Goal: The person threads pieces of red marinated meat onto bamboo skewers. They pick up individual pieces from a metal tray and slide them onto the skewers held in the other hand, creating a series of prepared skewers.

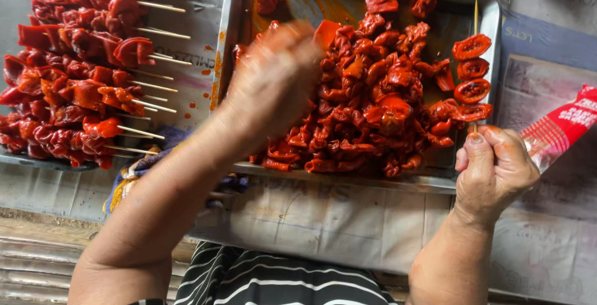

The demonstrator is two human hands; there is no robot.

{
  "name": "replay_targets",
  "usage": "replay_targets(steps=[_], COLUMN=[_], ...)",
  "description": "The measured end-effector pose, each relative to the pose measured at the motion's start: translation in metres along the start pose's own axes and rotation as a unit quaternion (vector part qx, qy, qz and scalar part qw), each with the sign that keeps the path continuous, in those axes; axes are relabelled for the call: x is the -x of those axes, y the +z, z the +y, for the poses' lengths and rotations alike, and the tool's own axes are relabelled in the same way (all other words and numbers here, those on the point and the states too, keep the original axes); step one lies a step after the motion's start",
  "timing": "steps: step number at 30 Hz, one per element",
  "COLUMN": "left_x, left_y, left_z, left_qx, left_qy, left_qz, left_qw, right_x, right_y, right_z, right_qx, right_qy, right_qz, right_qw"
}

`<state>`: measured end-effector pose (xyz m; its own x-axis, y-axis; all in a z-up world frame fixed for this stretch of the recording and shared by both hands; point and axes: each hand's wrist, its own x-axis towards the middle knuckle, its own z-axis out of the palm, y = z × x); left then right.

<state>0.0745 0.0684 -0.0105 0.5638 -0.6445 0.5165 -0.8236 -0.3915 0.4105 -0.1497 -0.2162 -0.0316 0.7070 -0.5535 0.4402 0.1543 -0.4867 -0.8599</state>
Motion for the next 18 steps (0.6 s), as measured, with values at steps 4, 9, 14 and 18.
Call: replay_targets(steps=[4, 9, 14, 18], left_x=[-0.01, -0.007, 0.005, 0.017], left_y=[0.001, 0.026, 0.024, 0.002], left_z=[-0.058, -0.068, -0.03, -0.007], left_qx=[-0.082, -0.097, -0.022, 0.107], left_qy=[-0.046, -0.052, -0.155, -0.138], left_qz=[0.047, -0.012, -0.111, -0.091], left_qw=[0.994, 0.994, 0.981, 0.98], right_x=[0.002, 0.001, 0.001, 0.001], right_y=[0.0, 0.002, 0.004, 0.004], right_z=[-0.002, -0.002, -0.005, -0.011], right_qx=[0.009, 0.009, 0.03, 0.038], right_qy=[0.003, -0.001, -0.008, -0.017], right_qz=[-0.001, -0.003, -0.005, -0.013], right_qw=[1.0, 1.0, 1.0, 0.999])
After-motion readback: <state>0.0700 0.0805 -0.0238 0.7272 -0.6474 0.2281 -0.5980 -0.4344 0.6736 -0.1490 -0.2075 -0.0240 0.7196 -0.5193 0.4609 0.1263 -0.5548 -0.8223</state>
